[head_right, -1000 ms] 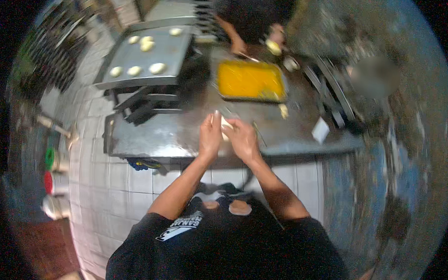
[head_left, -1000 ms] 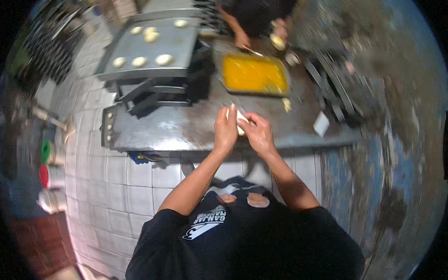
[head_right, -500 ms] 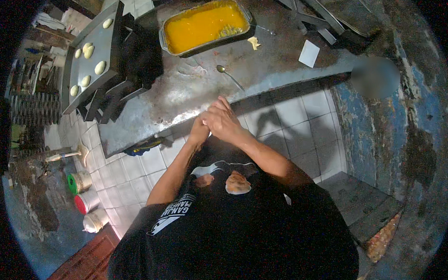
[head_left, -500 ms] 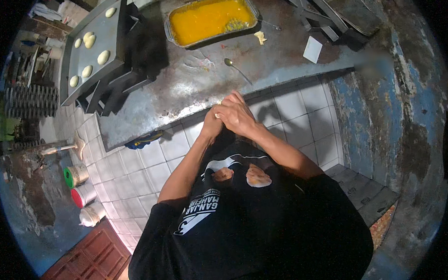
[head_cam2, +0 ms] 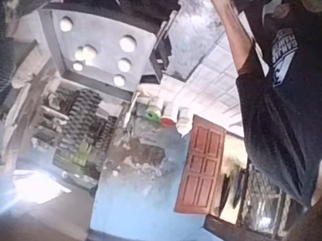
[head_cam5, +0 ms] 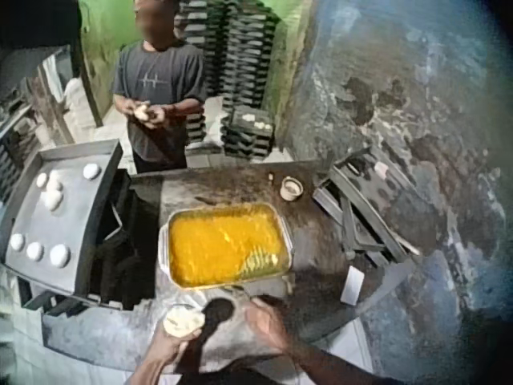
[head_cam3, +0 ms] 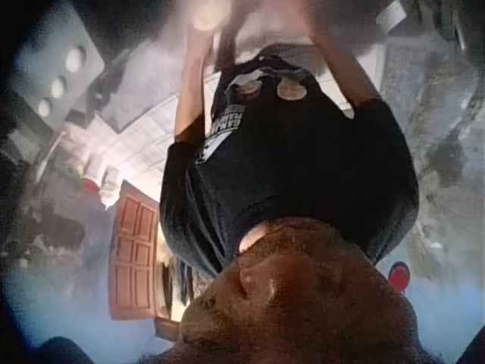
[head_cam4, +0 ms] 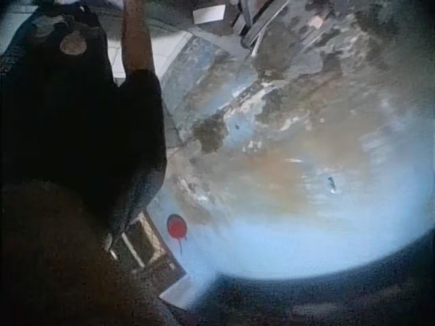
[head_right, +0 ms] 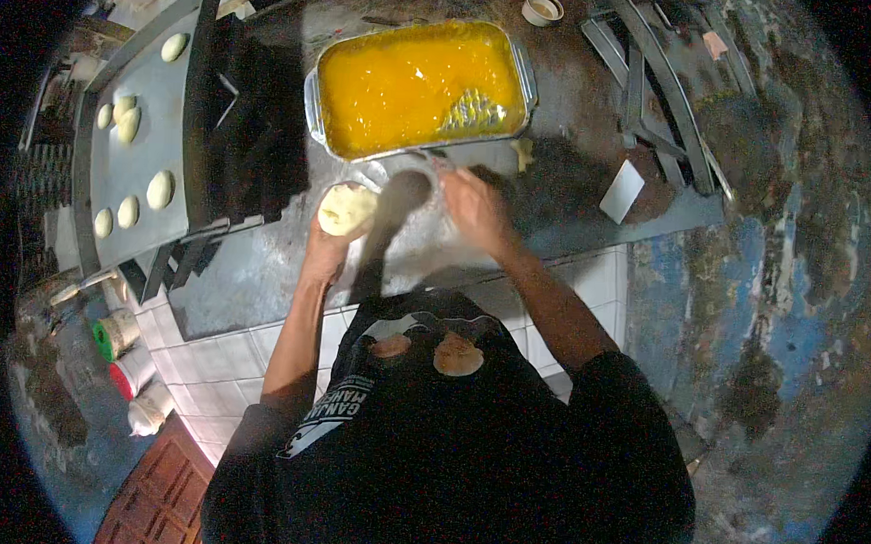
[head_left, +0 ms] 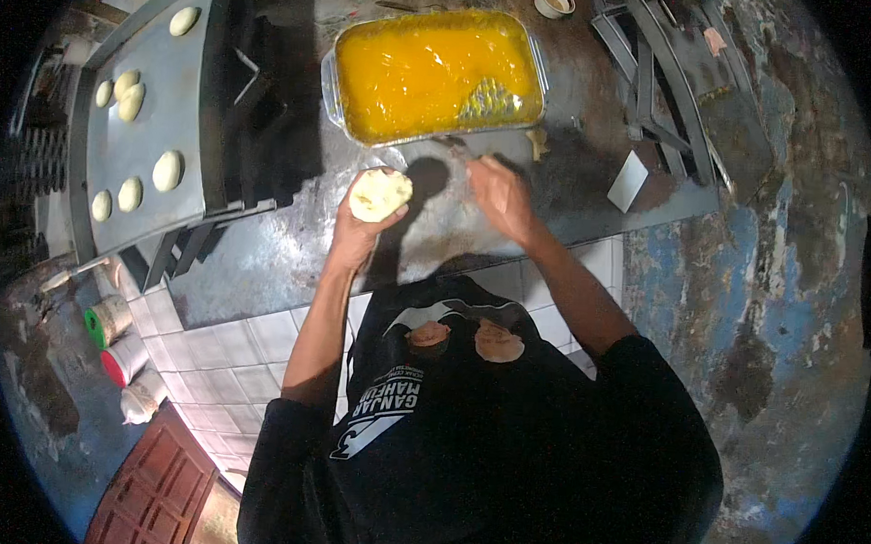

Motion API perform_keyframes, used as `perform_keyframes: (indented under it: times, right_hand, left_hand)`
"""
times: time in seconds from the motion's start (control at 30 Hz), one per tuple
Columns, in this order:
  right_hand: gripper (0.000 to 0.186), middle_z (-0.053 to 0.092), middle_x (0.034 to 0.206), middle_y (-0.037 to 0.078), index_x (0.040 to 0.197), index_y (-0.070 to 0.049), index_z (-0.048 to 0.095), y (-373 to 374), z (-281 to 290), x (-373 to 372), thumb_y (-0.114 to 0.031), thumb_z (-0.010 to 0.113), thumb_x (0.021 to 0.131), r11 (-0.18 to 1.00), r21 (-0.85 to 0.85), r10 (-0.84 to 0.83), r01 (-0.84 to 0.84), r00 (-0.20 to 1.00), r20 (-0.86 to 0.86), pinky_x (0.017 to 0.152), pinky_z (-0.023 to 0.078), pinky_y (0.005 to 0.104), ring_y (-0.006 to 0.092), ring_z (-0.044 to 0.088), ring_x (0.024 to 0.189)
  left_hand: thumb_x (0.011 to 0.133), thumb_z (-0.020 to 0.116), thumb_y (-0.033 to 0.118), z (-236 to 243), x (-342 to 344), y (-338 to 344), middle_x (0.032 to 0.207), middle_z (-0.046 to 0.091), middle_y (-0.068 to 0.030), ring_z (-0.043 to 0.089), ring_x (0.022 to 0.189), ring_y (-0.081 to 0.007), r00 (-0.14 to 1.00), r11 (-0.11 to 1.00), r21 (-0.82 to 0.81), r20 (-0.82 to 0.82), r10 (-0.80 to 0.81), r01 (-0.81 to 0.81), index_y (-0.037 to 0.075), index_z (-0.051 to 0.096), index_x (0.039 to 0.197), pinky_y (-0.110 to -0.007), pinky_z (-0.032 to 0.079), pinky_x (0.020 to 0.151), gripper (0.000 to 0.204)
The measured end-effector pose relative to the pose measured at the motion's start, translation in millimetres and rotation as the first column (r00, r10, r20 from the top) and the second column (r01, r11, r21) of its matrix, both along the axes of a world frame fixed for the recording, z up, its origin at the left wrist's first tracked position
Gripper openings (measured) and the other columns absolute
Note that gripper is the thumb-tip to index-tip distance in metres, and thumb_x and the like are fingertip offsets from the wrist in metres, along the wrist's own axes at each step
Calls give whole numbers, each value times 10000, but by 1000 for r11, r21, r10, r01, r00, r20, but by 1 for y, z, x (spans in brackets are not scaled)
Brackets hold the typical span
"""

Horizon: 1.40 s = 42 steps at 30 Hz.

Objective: The person takes pieces of dough, fills them with a yellow spread from a container using a spoon, and rolls them into balls before placing them onto a metal tray.

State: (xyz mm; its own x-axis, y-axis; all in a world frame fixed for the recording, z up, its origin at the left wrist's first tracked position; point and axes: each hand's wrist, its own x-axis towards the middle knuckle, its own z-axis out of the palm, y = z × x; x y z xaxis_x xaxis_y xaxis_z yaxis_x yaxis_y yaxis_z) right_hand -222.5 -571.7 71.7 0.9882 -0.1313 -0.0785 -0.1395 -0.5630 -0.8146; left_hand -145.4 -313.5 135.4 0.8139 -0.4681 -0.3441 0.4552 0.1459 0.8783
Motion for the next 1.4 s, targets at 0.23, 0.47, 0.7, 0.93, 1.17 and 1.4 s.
perform_keyframes:
  times: [0.23, 0.47, 0.7, 0.93, 1.17, 1.4]
  right_hand:
    - [210, 711, 863, 182, 854, -43, 735, -40, 18, 121, -205, 602, 857, 547, -697, 282, -463, 886, -368, 678, 566, 459, 350, 703, 779]
    - [281, 679, 766, 149, 925, -29, 734, -67, 30, 149, -291, 648, 878, 885, 12, 397, -465, 741, -542, 665, 540, 360, 173, 658, 694]
    - [270, 678, 866, 149, 1138, 8, 694, 2, 68, 58, -160, 609, 945, 981, -51, 185, -187, 982, -40, 655, 509, 334, 196, 639, 712]
    - [280, 610, 916, 178, 1180, -10, 658, 14, 62, -76, -91, 627, 913, 914, -395, 122, -89, 991, 58, 660, 512, 454, 405, 614, 756]
    - [642, 667, 1019, 228, 1400, -7, 448, -12, 51, -91, -93, 734, 832, 783, 515, -340, 348, 934, -112, 844, 527, 375, 406, 646, 936]
    - [506, 711, 1161, 112, 1449, -27, 440, 2, 97, -180, 7, 497, 947, 973, -227, 127, -49, 931, 342, 966, 503, 390, 252, 664, 1086]
  left_hand:
    - [774, 767, -101, -10, 76, -24, 1208, 629, -48, 618, 1118, -164, 991, 997, 27, 117, 68, -72, 33, 511, 1330, -301, 484, 1018, 627]
    - [807, 792, -6, -42, 85, -8, 1125, 697, -68, 658, 1048, -145, 978, 951, 300, 209, 13, -77, 41, 578, 1228, -284, 516, 940, 475]
    - [812, 809, 58, -29, 51, -81, 1099, 690, -162, 683, 1006, -241, 887, 848, 448, 458, 56, -285, 41, 460, 1285, -361, 536, 873, 589]
    - [911, 610, 101, -49, -2, -88, 1063, 681, -263, 644, 992, -475, 897, 707, 651, 438, -52, -276, 75, 461, 1303, -506, 510, 809, 421]
    - [776, 763, -22, -17, -109, -97, 1248, 564, -63, 534, 1185, -193, 923, 975, 105, 316, -220, 196, 55, 417, 1355, -317, 420, 1032, 679]
    - [796, 831, 109, 14, -180, -107, 1006, 613, -48, 604, 894, -129, 961, 997, 35, 268, -71, 64, 48, 487, 1227, -263, 504, 751, 555]
